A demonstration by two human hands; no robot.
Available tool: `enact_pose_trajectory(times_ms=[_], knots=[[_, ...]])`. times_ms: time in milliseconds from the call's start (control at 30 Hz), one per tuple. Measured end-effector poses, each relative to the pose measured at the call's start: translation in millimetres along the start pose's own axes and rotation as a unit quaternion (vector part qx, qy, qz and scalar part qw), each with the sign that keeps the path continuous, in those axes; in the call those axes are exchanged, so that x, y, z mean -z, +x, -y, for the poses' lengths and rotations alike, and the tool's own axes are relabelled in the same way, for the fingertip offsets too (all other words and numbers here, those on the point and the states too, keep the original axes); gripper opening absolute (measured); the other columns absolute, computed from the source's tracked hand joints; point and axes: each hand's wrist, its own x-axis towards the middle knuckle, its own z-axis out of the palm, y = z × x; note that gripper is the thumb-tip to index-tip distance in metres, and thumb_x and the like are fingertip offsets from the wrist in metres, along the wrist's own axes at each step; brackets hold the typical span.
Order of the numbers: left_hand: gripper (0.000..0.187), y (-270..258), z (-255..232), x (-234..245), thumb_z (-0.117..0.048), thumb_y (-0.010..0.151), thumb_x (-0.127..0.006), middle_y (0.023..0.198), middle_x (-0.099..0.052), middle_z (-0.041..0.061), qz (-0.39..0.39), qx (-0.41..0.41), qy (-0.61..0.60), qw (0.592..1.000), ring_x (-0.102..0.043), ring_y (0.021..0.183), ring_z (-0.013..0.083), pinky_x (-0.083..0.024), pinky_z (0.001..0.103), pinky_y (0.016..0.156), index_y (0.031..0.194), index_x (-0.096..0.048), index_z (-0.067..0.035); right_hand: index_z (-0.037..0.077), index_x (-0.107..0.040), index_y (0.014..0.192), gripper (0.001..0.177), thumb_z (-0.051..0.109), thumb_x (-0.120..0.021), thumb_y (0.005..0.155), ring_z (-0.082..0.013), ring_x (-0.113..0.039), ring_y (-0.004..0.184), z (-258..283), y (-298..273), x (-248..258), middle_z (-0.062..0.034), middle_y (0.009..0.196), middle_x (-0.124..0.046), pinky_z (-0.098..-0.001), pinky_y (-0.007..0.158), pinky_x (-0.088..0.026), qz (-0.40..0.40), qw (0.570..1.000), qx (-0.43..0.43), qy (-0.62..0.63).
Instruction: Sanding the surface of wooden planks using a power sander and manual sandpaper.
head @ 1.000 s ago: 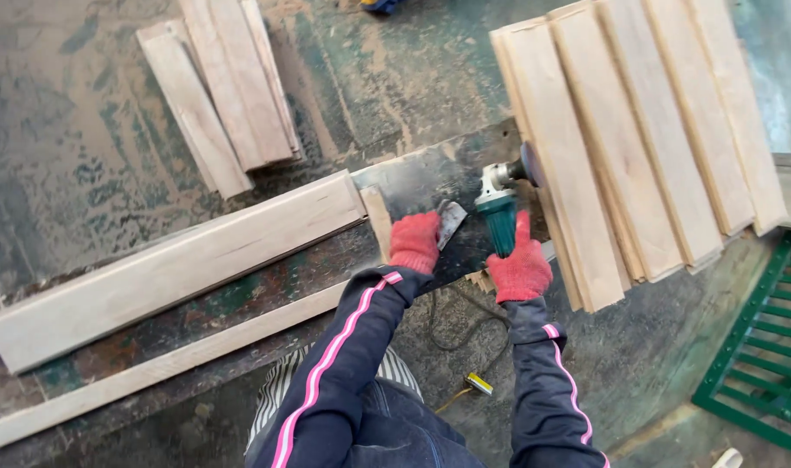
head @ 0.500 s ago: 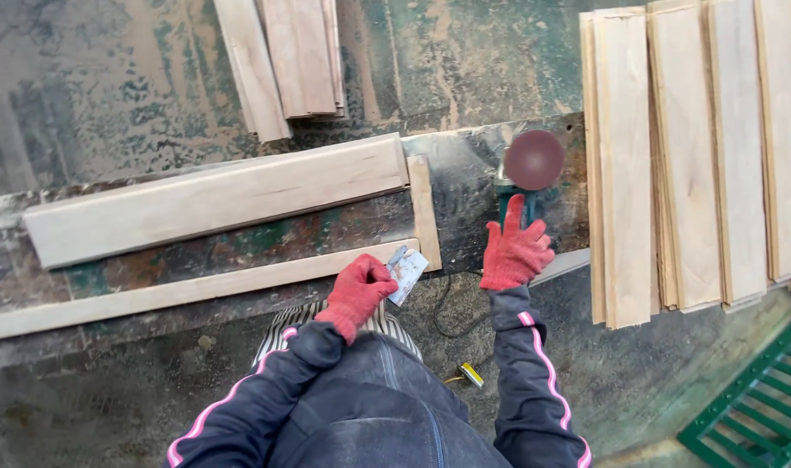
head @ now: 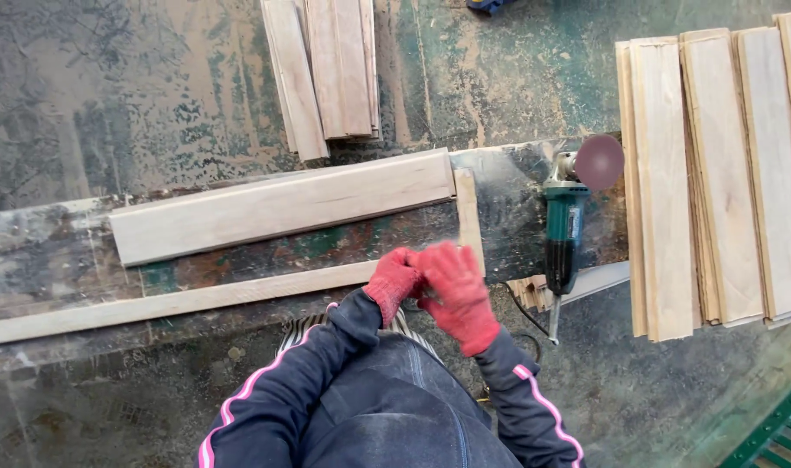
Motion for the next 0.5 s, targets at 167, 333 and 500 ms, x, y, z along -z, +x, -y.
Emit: enact_pose_trajectory(times_ms=[167,333,500], knots=[[0.012,-69.7,-89.5,61.3,-0.005,0.07,-0.079,0.066,-0.071,0.011,0.125,0.08,-0.119,0.982,-0.071,0.055,0.0186,-0.06,0.024,0.049,0.076,-0.069,-0.008,0.011,-0.06,0.138,0.097,0.031,-0.095,0.051,-0.0342,-0.054,0.135,19.2,5.2,-26.2,-0.0102,0.142,-0.061,-0.0542,0.118,-0.039,0.001,0.994,0.073,0.085],[0.046,-78.5,-150.1,146.5,-0.037,0.083,-0.078,0.102,-0.068,0.019,0.152,-0.128,0.167,0.966,-0.062,0.095,0.0335,-0.048,0.043,0.086,0.114,-0.069,-0.006,0.011,-0.072,0.119,0.032,0.014,-0.076,0.087,-0.0233,-0.071,0.105,49.0,23.7,-68.8,-0.0094,0.112,-0.076,-0.0417,0.094,-0.058,-0.083,0.87,-0.3,0.382],[0.069,-29.9,-176.6,273.1,-0.064,0.099,-0.053,0.155,-0.054,0.02,-0.245,-0.331,0.635,0.653,-0.037,0.15,0.0446,-0.009,0.067,0.121,0.151,-0.058,-0.02,0.007,-0.062,0.137,0.038,0.012,-0.065,0.099,-0.019,-0.069,0.108,31.2,44.6,-121.9,-0.0161,0.122,-0.071,-0.0372,0.097,-0.058,-0.267,0.668,-0.51,0.472]])
